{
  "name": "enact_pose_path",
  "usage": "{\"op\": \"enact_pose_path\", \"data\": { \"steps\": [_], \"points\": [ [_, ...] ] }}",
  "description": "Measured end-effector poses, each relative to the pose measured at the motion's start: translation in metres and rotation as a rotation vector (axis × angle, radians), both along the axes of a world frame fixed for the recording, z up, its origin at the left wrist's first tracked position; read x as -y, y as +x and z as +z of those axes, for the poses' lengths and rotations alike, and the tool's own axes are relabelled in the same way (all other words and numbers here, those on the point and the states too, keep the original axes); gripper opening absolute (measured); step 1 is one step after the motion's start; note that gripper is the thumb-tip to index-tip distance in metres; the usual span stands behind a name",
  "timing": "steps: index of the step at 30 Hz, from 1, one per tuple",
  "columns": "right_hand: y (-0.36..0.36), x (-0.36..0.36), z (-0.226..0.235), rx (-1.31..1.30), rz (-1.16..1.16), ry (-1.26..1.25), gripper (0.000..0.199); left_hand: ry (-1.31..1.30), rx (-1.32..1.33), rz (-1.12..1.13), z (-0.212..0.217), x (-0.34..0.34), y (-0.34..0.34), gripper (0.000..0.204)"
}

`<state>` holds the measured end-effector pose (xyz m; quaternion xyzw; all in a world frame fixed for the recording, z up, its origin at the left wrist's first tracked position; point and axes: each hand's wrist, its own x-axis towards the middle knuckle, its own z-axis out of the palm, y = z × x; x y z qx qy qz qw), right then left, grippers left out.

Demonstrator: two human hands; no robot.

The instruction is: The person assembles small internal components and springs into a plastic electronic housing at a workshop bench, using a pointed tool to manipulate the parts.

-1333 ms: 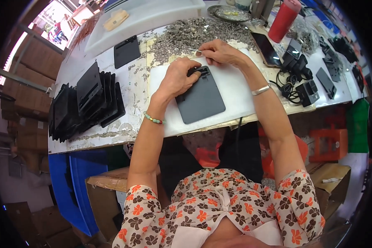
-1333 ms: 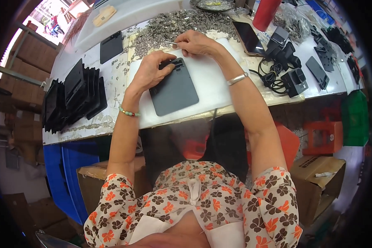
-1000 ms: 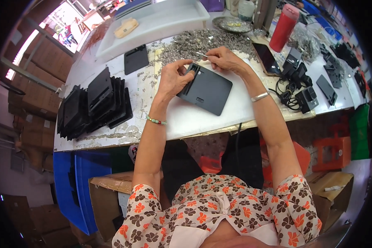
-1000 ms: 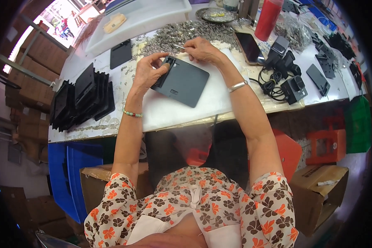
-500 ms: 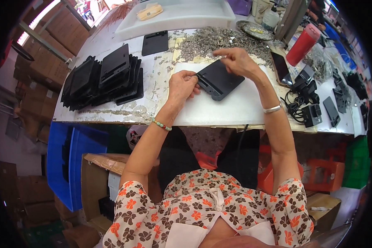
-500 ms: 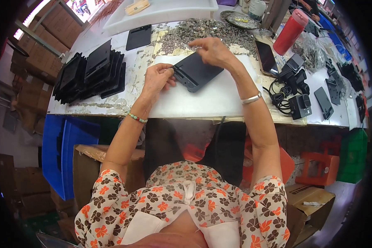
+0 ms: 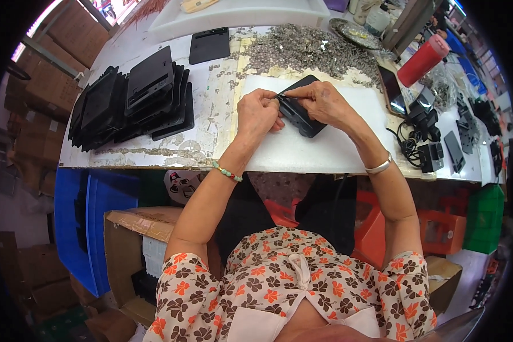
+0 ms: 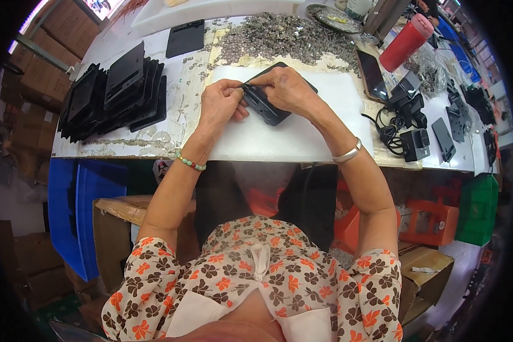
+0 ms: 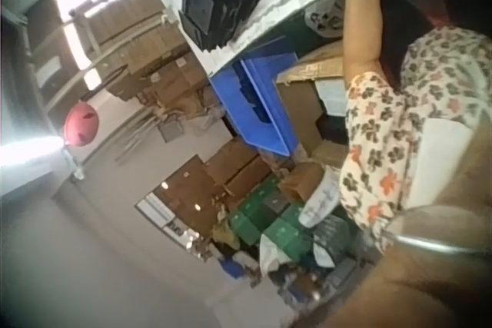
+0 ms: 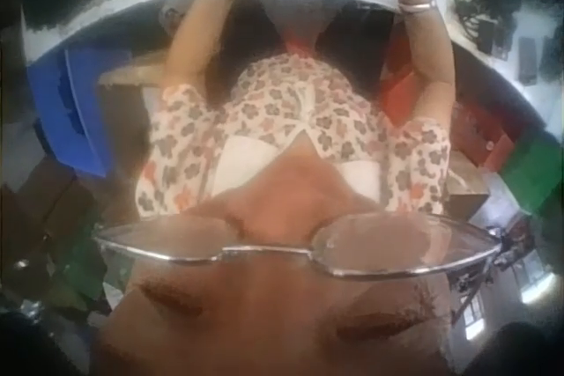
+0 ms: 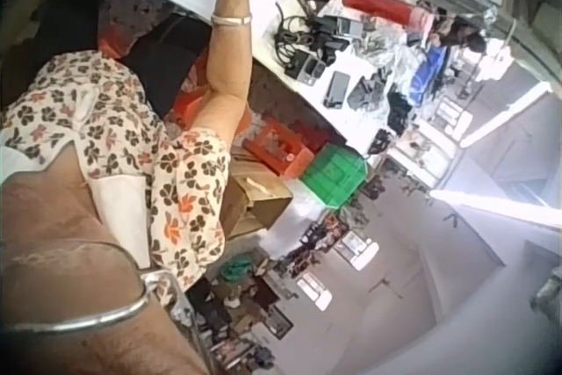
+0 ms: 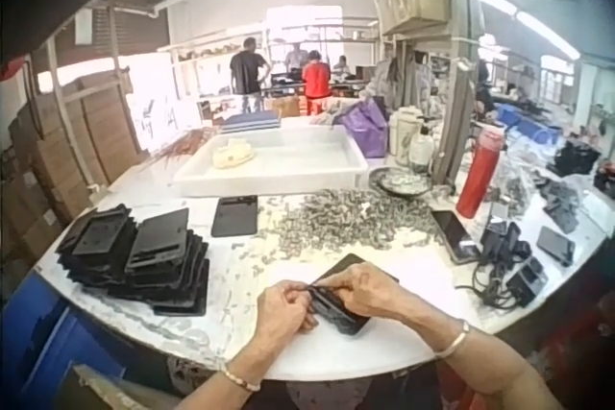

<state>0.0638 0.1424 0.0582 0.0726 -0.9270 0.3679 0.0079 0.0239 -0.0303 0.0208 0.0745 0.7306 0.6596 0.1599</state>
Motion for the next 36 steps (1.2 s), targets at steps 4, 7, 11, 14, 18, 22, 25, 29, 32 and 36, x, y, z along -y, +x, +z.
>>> {"op": "enact_pose_path", "data": {
  "steps": [4,7,11,14,18,22,25,29,32,36],
  "points": [
    [-0.001,0.0,0.007,0.131,0.018,-0.068,0.033,-0.016,-0.012,0.001,-0.001,0.001,-0.001,0.02],
    [0.002,0.003,0.015,0.154,0.008,-0.089,0.033,-0.025,-0.014,0.007,-0.001,0.0,-0.001,0.019],
    [0.003,0.007,0.018,0.197,-0.014,-0.07,0.032,-0.024,-0.014,0.013,-0.002,0.0,-0.001,0.019],
    [0.003,0.007,0.012,0.206,-0.038,-0.098,0.032,-0.038,-0.026,0.012,-0.003,0.0,-0.001,0.018],
    [0.001,0.008,0.01,0.236,-0.072,-0.123,0.033,-0.031,-0.04,0.031,-0.006,-0.002,0.0,0.017],
    [0.003,0.009,0.007,0.215,-0.093,-0.117,0.034,-0.019,-0.1,0.012,-0.009,-0.001,0.002,0.015],
    [0.0,0.01,0.005,0.133,-0.064,-0.052,0.037,-0.042,-0.143,0.008,-0.011,-0.002,0.002,0.014],
    [-0.014,0.006,0.005,0.129,-0.023,0.065,0.037,-0.079,-0.206,0.021,-0.013,-0.004,0.001,0.012],
    [-0.021,0.014,0.012,0.12,0.037,0.225,0.034,-0.113,-0.203,0.017,-0.016,-0.003,-0.001,0.013],
    [-0.018,0.027,0.033,0.184,-0.027,0.392,0.022,-0.097,-0.193,0.007,-0.013,-0.003,-0.001,0.013]
  ]
}}
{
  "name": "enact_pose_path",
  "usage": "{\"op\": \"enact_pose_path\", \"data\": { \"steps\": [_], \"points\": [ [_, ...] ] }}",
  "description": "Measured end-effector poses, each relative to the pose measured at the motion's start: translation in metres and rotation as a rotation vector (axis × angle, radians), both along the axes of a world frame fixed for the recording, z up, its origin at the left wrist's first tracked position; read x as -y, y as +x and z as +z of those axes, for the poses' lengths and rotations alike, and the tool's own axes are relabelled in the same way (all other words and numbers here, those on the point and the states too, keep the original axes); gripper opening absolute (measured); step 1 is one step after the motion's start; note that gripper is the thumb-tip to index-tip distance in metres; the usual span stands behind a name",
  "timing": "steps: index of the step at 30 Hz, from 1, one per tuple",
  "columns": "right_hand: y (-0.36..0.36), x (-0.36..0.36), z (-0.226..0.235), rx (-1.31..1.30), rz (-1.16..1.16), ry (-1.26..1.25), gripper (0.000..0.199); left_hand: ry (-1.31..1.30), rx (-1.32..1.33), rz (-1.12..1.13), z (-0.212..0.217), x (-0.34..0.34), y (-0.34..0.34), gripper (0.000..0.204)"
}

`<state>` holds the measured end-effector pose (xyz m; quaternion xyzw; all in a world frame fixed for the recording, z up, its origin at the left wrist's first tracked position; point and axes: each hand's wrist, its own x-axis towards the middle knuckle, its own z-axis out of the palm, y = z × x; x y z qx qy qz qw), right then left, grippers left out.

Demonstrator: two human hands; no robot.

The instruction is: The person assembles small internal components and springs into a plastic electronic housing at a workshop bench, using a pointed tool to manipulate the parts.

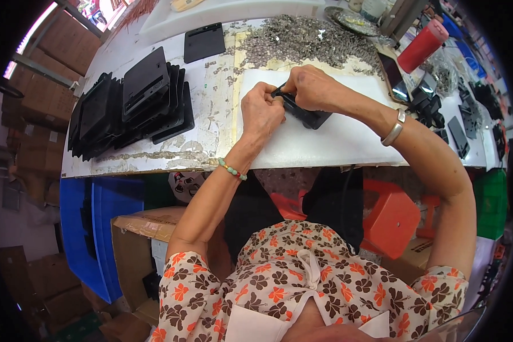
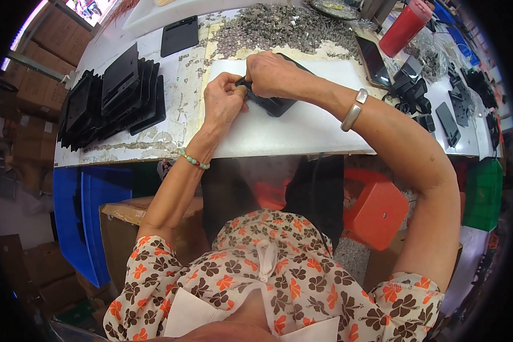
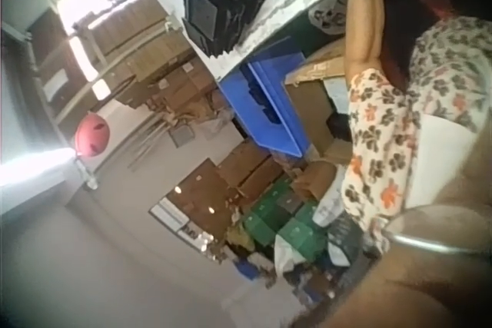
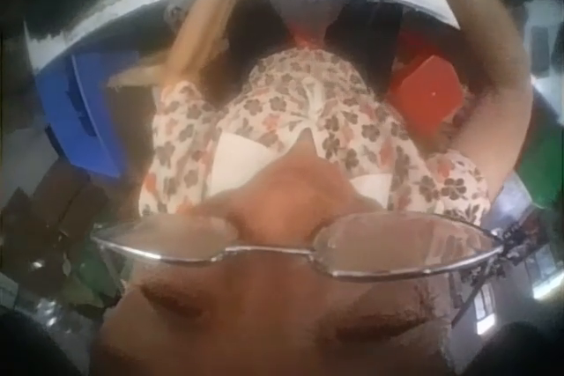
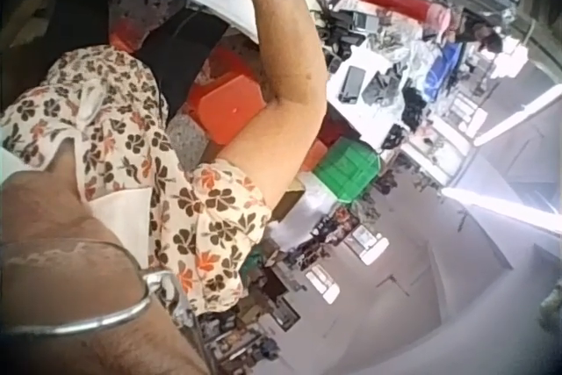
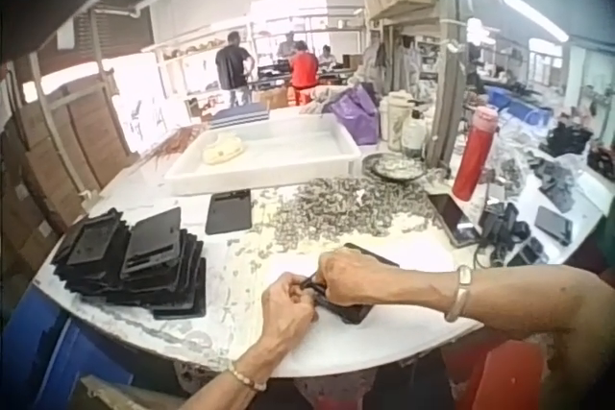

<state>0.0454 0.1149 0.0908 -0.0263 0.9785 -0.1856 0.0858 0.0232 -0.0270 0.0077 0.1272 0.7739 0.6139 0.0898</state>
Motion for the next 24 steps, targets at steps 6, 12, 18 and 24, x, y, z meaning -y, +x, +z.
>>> {"op": "enact_pose_path", "data": {
  "steps": [6,12,18,24],
  "points": [
    [0.012,-0.021,-0.021,-0.069,0.028,-0.293,0.03,0.068,0.083,0.002,0.003,0.001,0.002,0.012],
    [0.02,-0.019,-0.023,0.017,-0.112,-0.47,0.028,0.118,0.118,-0.005,0.003,0.003,0.003,0.014],
    [0.015,-0.024,-0.023,0.057,-0.095,-0.456,0.028,0.091,0.09,-0.006,0.004,0.0,0.003,0.016],
    [0.018,-0.023,-0.016,0.073,-0.105,-0.503,0.038,0.053,0.132,0.003,0.007,0.001,0.005,0.016]
  ]
}}
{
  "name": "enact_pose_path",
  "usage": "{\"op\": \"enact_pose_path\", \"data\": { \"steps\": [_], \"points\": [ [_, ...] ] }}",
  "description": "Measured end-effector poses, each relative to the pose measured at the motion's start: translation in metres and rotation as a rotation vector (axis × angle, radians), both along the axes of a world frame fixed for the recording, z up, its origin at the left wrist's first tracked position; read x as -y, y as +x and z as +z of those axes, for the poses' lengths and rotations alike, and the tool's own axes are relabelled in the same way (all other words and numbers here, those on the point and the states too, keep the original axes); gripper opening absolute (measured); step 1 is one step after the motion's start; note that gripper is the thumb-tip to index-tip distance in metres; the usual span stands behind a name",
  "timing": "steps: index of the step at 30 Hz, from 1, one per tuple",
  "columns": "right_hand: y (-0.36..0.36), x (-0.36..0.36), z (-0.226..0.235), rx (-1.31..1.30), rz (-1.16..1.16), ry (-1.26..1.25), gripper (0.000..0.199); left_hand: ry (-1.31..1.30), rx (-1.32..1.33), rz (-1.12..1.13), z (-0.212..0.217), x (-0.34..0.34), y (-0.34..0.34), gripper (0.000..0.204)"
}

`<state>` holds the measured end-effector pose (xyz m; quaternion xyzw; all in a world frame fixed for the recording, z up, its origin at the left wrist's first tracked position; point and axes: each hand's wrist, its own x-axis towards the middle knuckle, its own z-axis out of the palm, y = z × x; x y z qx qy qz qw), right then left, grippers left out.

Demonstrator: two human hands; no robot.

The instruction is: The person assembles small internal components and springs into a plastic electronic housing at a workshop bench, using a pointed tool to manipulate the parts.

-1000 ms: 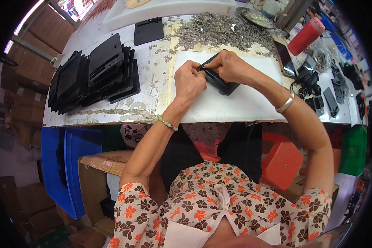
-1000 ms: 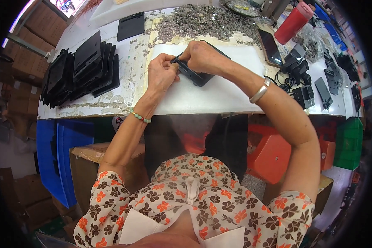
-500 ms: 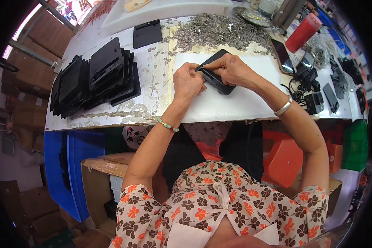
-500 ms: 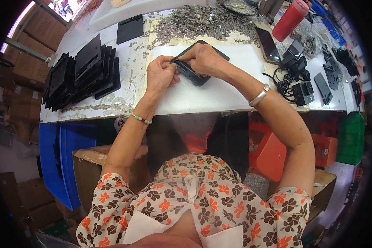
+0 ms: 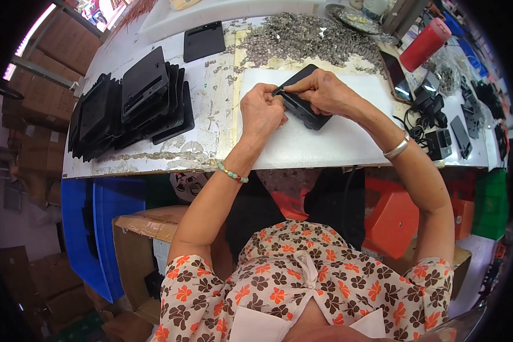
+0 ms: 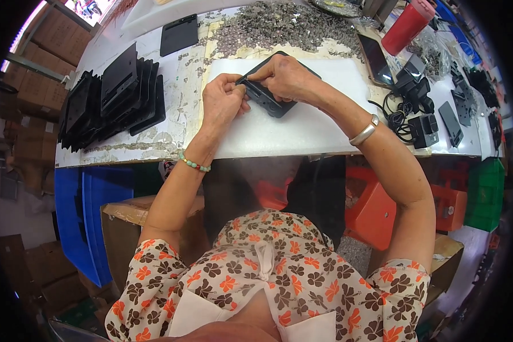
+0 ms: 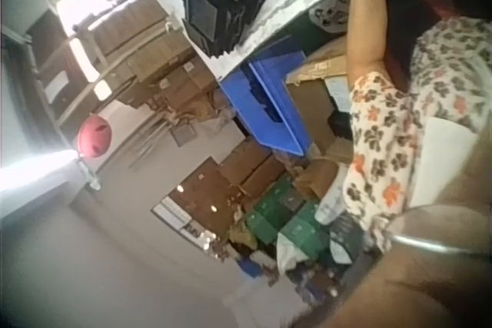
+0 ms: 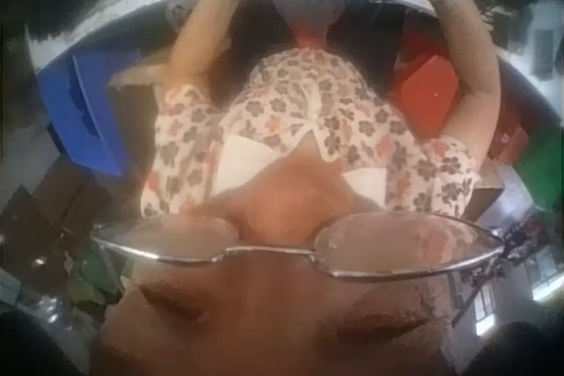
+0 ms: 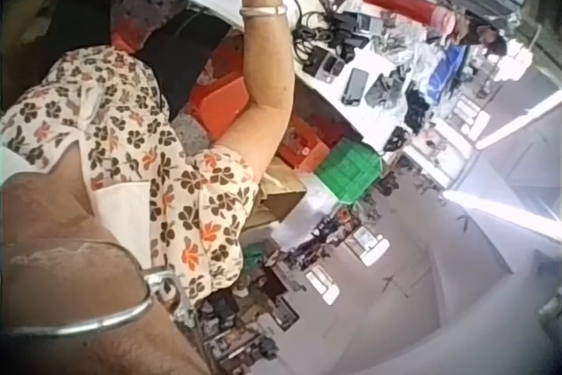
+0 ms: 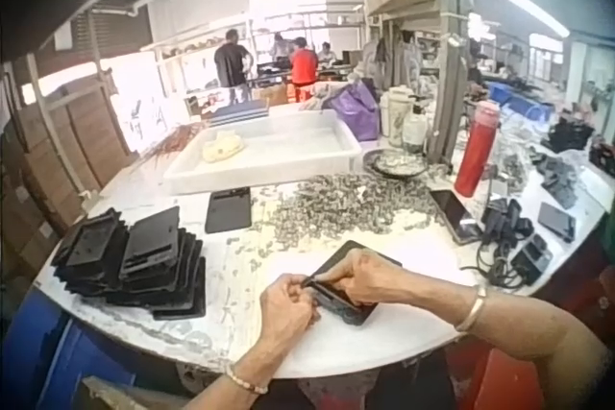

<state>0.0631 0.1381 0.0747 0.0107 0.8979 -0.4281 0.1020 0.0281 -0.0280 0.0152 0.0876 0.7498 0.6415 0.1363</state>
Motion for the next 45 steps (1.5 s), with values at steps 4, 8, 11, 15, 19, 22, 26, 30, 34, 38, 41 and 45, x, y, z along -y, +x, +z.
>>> {"op": "enact_pose_path", "data": {
  "steps": [4,8,11,15,19,22,26,30,34,38,41,45],
  "points": [
    [-0.007,0.002,-0.009,-0.041,0.011,0.066,0.036,-0.033,-0.04,-0.002,0.0,0.0,0.0,0.016],
    [-0.017,0.0,-0.021,-0.152,0.077,0.193,0.03,-0.045,-0.107,-0.006,-0.01,0.001,-0.004,0.016],
    [-0.022,-0.004,-0.019,-0.236,0.111,0.294,0.031,-0.058,-0.13,-0.012,-0.008,-0.006,-0.003,0.016],
    [-0.023,0.003,-0.017,-0.297,0.157,0.403,0.038,-0.045,-0.153,-0.004,-0.009,-0.002,-0.003,0.017],
    [-0.009,-0.005,-0.005,-0.231,0.181,0.211,0.034,0.052,-0.01,-0.021,-0.001,0.0,0.001,0.018],
    [0.005,-0.003,-0.009,-0.056,0.03,-0.004,0.029,0.056,-0.001,-0.01,0.001,0.001,0.001,0.017],
    [0.008,0.005,-0.007,-0.089,-0.009,-0.02,0.03,0.058,-0.011,0.0,0.0,0.002,0.001,0.016],
    [0.004,0.004,-0.01,-0.082,0.015,-0.017,0.029,0.057,-0.013,-0.004,-0.002,0.0,0.002,0.016],
    [0.001,0.006,-0.012,-0.068,0.012,0.037,0.028,0.036,-0.028,0.001,0.0,0.0,0.003,0.017],
    [0.001,0.01,-0.014,-0.083,0.0,0.036,0.028,0.017,-0.072,0.011,-0.002,-0.001,0.002,0.018],
    [0.0,0.01,-0.017,-0.084,-0.029,-0.019,0.034,-0.009,-0.114,0.023,-0.005,-0.002,0.001,0.018],
    [-0.01,0.008,-0.024,-0.163,0.023,0.107,0.031,-0.018,-0.135,0.032,-0.01,-0.004,-0.001,0.017]
  ]
}}
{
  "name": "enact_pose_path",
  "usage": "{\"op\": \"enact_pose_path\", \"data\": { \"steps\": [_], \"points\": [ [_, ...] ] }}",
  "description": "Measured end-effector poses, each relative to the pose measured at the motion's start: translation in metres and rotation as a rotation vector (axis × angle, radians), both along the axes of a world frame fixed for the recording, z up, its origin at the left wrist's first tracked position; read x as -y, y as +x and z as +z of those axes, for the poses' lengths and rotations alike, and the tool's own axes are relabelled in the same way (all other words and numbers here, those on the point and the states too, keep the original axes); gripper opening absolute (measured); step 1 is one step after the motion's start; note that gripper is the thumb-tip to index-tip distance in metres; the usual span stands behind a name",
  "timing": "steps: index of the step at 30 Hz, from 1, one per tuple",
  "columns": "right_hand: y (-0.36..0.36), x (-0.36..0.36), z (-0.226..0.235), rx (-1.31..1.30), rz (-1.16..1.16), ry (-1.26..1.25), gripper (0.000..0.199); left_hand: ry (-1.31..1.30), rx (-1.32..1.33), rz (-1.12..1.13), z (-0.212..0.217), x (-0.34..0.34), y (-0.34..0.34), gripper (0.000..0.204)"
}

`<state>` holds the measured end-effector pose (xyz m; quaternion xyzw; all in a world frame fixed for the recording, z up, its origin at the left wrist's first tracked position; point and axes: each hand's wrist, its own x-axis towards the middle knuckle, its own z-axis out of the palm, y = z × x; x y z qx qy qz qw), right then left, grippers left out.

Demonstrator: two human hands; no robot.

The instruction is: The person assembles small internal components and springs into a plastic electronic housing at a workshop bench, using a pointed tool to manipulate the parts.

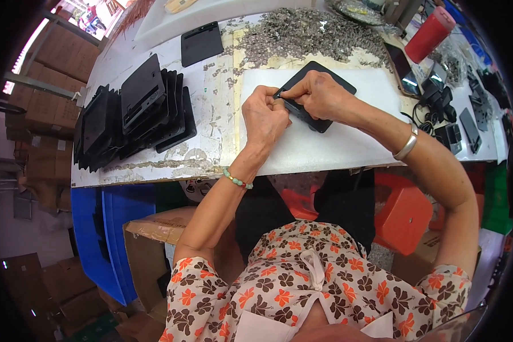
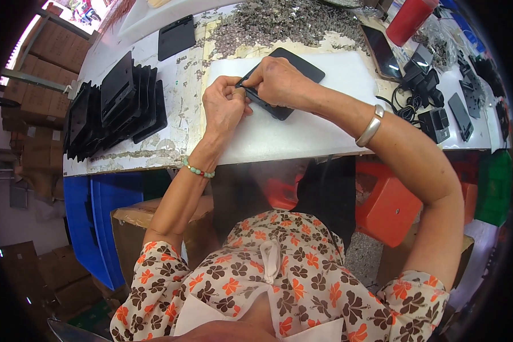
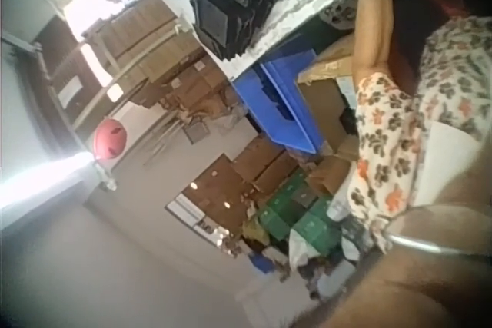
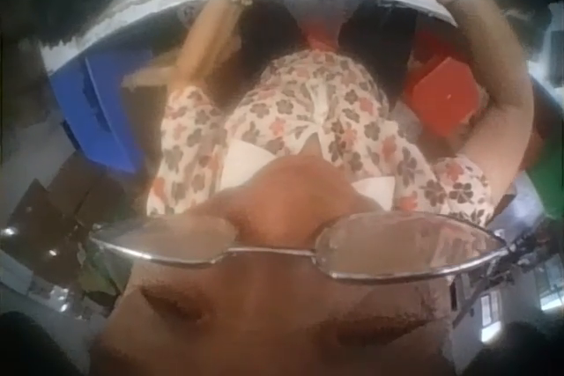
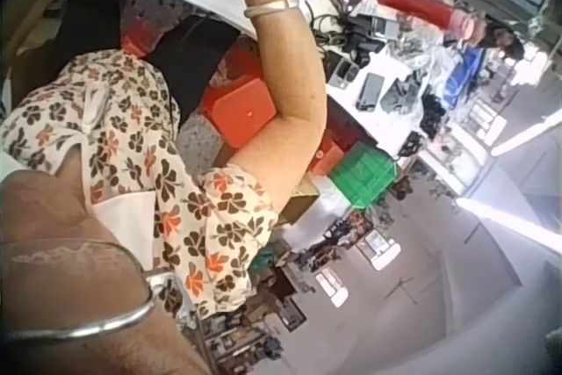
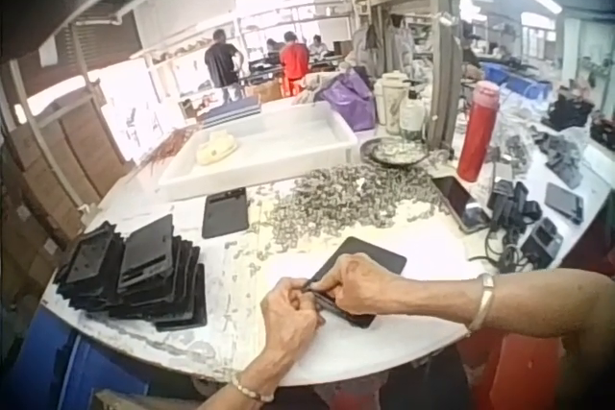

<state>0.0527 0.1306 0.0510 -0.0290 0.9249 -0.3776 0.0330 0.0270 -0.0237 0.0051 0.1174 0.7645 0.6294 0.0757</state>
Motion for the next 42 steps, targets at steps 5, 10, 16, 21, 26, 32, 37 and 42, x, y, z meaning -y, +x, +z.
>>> {"op": "enact_pose_path", "data": {
  "steps": [5,10,16,21,26,32,37,42],
  "points": [
    [-0.004,0.005,0.0,-0.193,0.075,0.27,0.026,-0.028,0.011,0.002,0.003,0.001,0.002,0.015],
    [-0.002,-0.008,0.004,-0.134,0.142,0.109,0.025,0.064,0.116,-0.023,0.005,0.004,0.001,0.018],
    [0.025,-0.074,0.009,-0.38,-0.315,0.36,0.026,0.162,0.152,-0.044,0.011,0.004,0.001,0.021],
    [0.052,-0.086,0.019,-0.172,-0.319,-0.167,0.025,0.281,0.158,-0.078,0.01,0.008,0.0,0.022],
    [0.077,-0.07,0.055,-0.255,-0.176,-0.282,0.017,0.301,0.163,-0.064,0.016,0.012,0.006,0.025],
    [0.115,-0.021,0.052,-0.909,0.192,0.595,0.012,0.324,0.215,-0.056,0.015,0.017,0.004,0.029],
    [0.132,-0.012,0.008,-0.846,0.287,0.675,0.011,0.3,0.193,-0.047,0.012,0.014,0.001,0.03],
    [0.134,-0.003,-0.002,-0.745,0.238,0.617,0.008,0.176,0.134,-0.05,0.01,0.009,0.003,0.026]
  ]
}}
